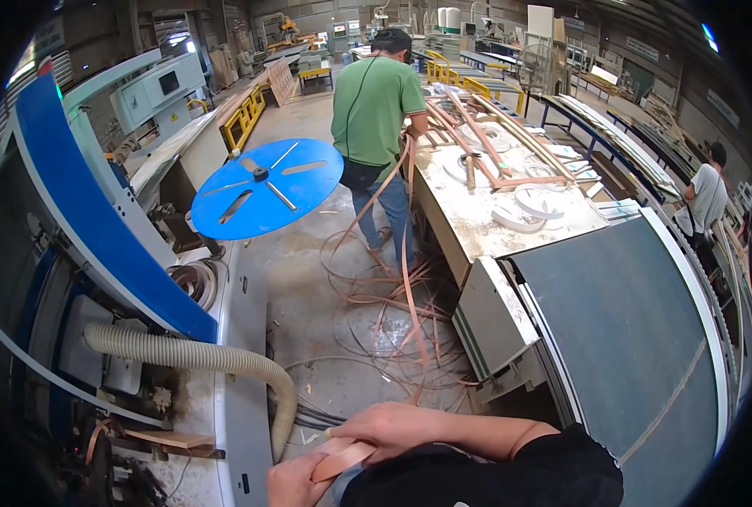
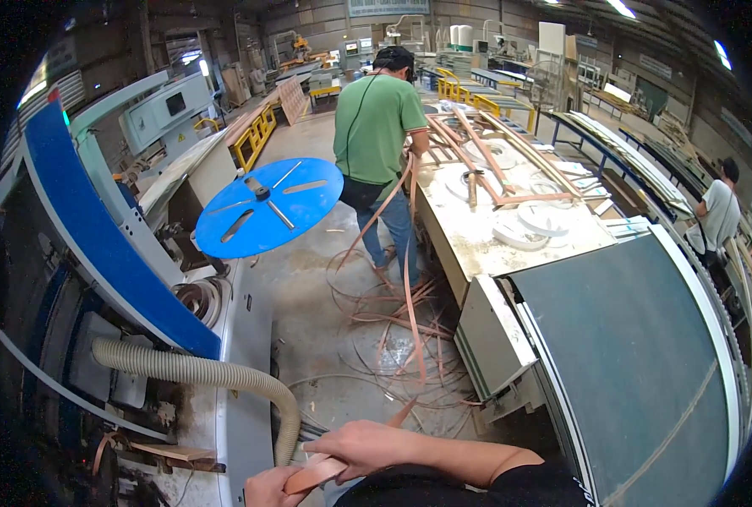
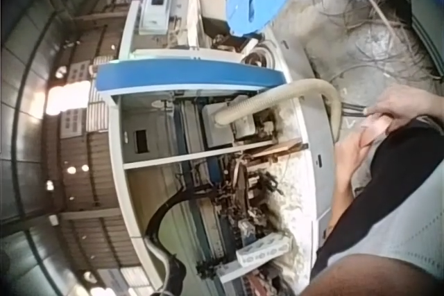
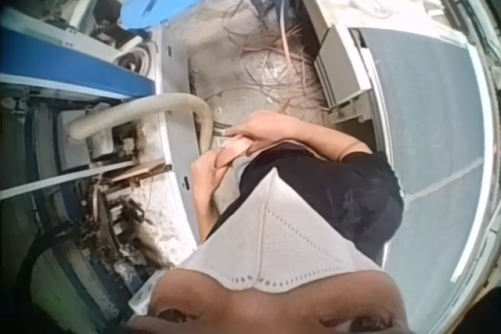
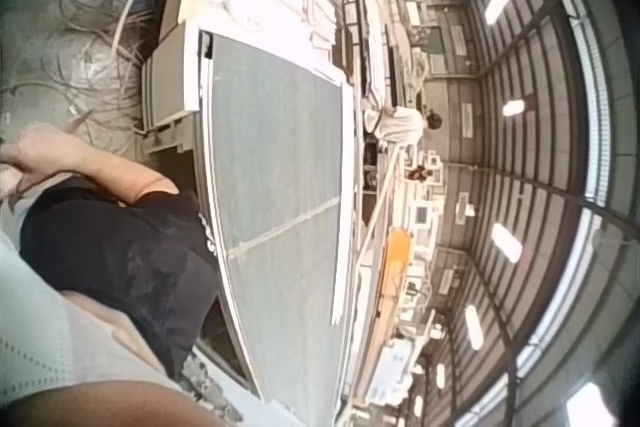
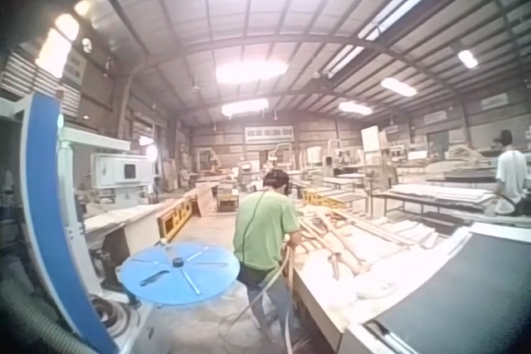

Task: Preparing and holding a roll of edge banding material in a furniture factory.

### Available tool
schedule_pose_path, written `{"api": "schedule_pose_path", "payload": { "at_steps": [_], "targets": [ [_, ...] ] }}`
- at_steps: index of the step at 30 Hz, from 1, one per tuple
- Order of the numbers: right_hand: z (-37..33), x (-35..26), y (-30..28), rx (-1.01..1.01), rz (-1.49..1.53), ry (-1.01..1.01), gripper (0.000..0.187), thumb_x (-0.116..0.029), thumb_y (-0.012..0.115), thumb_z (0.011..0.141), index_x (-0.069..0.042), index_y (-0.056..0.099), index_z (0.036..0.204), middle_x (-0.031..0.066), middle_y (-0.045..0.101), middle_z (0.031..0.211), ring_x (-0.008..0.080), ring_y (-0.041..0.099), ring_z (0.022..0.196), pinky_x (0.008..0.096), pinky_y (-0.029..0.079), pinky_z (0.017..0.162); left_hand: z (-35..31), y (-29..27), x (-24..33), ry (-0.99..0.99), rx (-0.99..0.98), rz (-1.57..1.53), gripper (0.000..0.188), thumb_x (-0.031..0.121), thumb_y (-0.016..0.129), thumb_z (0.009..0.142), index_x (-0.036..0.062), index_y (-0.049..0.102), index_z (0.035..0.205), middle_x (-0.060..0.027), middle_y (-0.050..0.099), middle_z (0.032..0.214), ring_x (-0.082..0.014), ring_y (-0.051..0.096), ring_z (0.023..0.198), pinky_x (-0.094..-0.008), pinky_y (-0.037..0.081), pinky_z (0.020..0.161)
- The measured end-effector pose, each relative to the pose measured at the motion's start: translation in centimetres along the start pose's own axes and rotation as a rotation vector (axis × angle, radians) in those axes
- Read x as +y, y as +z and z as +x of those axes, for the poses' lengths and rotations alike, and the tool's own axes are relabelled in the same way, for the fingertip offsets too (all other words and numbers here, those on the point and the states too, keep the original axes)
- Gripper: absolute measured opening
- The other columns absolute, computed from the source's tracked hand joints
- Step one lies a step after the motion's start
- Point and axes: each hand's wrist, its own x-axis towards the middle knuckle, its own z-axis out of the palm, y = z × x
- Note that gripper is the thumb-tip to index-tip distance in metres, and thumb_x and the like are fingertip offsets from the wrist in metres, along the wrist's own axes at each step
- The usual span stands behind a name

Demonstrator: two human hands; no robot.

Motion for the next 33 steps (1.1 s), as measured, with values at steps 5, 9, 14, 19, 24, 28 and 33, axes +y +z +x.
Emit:
{"api": "schedule_pose_path", "payload": {
  "at_steps": [5,9,14,19,24,28,33],
  "targets": [
    [-1.3,2.0,0.7,0.086,0.043,-0.038,0.056,-0.015,0.071,0.080,-0.004,0.054,0.132,0.0197,0.068,0.098,0.0409,0.066,0.090,0.0481,0.052,0.077,-1.1,0.3,-2.0,0.105,0.120,-0.042,0.030,0.020,0.079,0.076,0.0084,0.071,0.103,-0.0159,0.071,0.096,-0.0371,0.068,0.089,-0.0416,0.054,0.076],
    [-1.1,1.6,0.5,0.053,0.006,-0.078,0.055,-0.013,0.069,0.081,-0.004,0.054,0.133,0.0187,0.069,0.096,0.0402,0.066,0.086,0.0483,0.052,0.074,-0.7,-0.8,-0.4,0.115,0.188,-0.131,0.033,0.015,0.081,0.074,0.0090,0.071,0.105,-0.0153,0.071,0.095,-0.0365,0.069,0.089,-0.0405,0.055,0.078],
    [-0.3,-0.3,0.0,-0.004,-0.023,-0.084,0.057,-0.014,0.070,0.080,-0.004,0.053,0.134,0.0177,0.069,0.094,0.0408,0.066,0.081,0.0484,0.052,0.069,0.2,-1.0,2.5,0.151,0.092,-0.029,0.035,0.021,0.081,0.077,0.0073,0.070,0.108,-0.0178,0.071,0.096,-0.0381,0.069,0.088,-0.0414,0.055,0.077],
    [0.1,-1.0,-0.7,-0.067,0.033,-0.151,0.063,-0.020,0.074,0.077,-0.005,0.051,0.134,0.0166,0.068,0.095,0.0397,0.065,0.089,0.0485,0.052,0.074,-1.0,-0.8,0.8,0.109,0.005,0.076,0.038,0.023,0.080,0.078,0.0075,0.070,0.111,-0.0195,0.071,0.098,-0.0393,0.069,0.088,-0.0424,0.055,0.076],
    [-1.3,1.1,-0.2,-0.043,-0.010,-0.076,0.057,-0.020,0.074,0.076,-0.006,0.054,0.128,0.0159,0.066,0.095,0.0389,0.064,0.091,0.0483,0.050,0.075,-2.6,-1.4,-1.7,0.196,0.099,-0.077,0.042,0.020,0.082,0.074,0.0066,0.070,0.112,-0.0189,0.072,0.099,-0.0387,0.070,0.088,-0.0418,0.055,0.076],
    [-1.0,2.6,1.2,-0.049,0.035,-0.106,0.045,-0.019,0.075,0.076,-0.005,0.063,0.117,0.0152,0.068,0.099,0.0376,0.065,0.090,0.0448,0.052,0.076,-2.7,-1.4,-3.7,0.128,0.038,-0.139,0.049,0.020,0.084,0.072,0.0052,0.067,0.117,-0.0180,0.072,0.103,-0.0390,0.069,0.094,-0.0416,0.055,0.080],
    [0.0,0.9,1.3,-0.113,-0.020,-0.023,0.037,-0.018,0.074,0.076,-0.004,0.065,0.109,0.0145,0.068,0.094,0.0376,0.065,0.088,0.0453,0.052,0.074,-0.6,-1.4,0.3,0.011,-0.001,0.011,0.058,0.024,0.085,0.073,0.0048,0.061,0.122,-0.0171,0.070,0.107,-0.0412,0.064,0.100,-0.0445,0.052,0.084]
  ]
}}
